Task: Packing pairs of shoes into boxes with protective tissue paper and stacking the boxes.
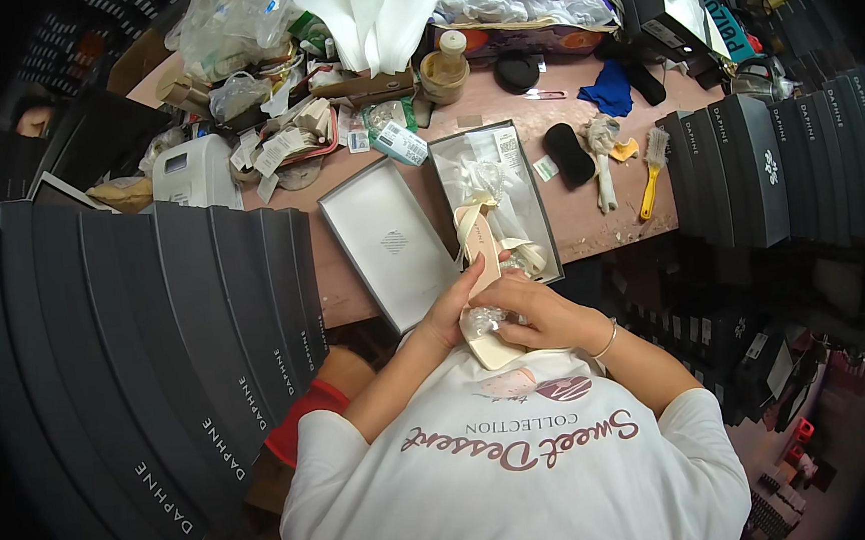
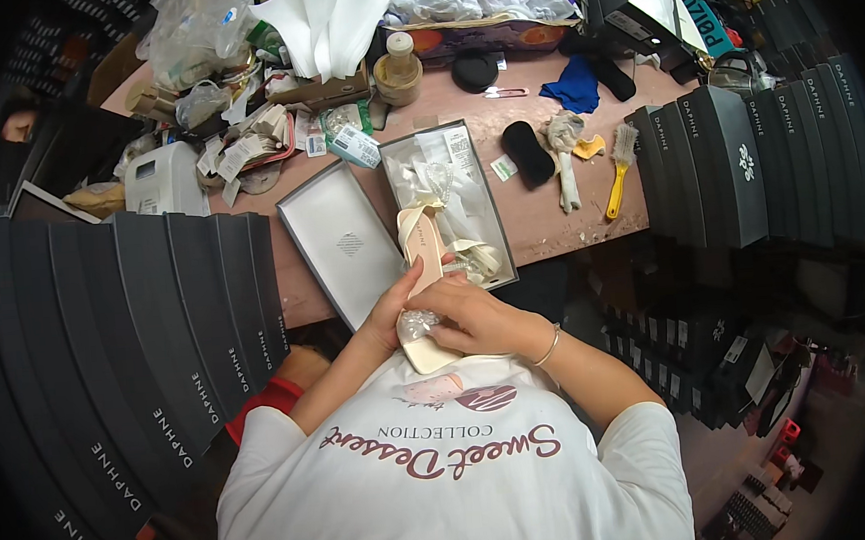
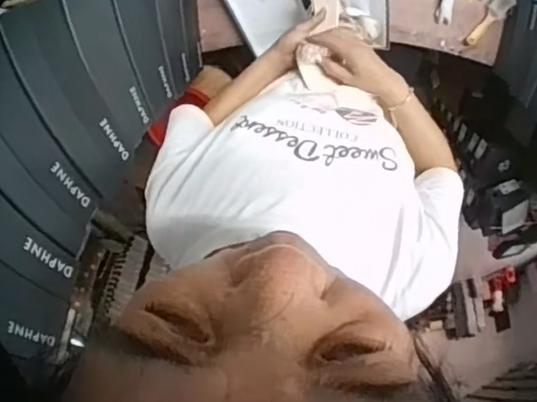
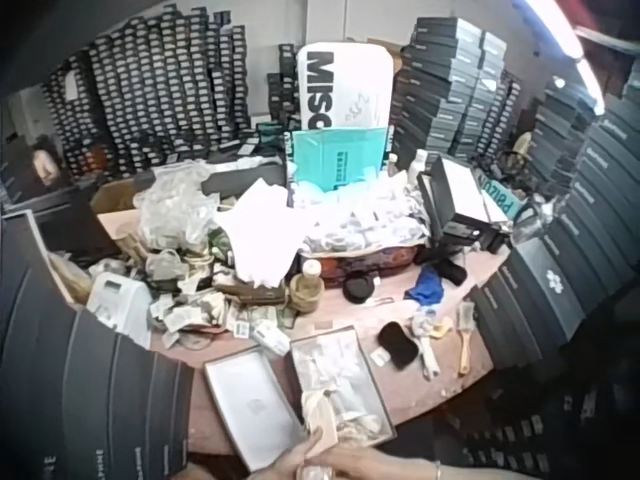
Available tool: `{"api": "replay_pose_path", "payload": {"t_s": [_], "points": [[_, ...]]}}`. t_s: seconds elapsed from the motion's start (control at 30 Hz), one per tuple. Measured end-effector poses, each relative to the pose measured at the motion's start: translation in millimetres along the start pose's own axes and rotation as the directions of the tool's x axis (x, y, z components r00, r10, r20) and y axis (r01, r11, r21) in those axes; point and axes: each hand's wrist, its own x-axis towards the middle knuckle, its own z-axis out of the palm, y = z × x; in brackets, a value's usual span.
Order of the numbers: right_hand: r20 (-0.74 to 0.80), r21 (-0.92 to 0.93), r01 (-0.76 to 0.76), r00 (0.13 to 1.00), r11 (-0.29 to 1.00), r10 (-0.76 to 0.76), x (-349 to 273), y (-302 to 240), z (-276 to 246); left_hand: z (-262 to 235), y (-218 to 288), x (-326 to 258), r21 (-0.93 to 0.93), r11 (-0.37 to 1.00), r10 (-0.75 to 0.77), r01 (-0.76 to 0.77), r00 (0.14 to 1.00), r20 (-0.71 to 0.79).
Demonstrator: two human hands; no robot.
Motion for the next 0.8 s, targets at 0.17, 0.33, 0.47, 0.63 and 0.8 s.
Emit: {"api": "replay_pose_path", "payload": {"t_s": [0.17,0.33,0.47,0.63,0.8], "points": [[-0.187,0.099,-0.031,0.981,0.995,0.049,-9,8,8,8,1,2,-0.055,0.998,0.041,-0.044,0.997,-0.06],[-0.132,0.012,-0.187,0.974,0.982,0.186,-19,-8,-2,9,0,-3,0.166,0.982,0.12,-0.09,0.977,-0.179],[-0.007,0.438,-0.265,0.954,0.859,0.299,-26,-3,-9,18,-6,-7,0.321,0.945,0.149,-0.067,0.959,-0.24],[0.19,0.623,-0.363,0.929,0.693,0.317,-27,5,-10,17,-7,-9,0.417,0.903,0.217,-0.102,0.947,-0.238],[-0.344,0.153,-0.25,0.894,0.956,0.289,-25,42,-6,-8,46,-13,0.485,0.837,0.403,-0.252,0.884,-0.237]]}}
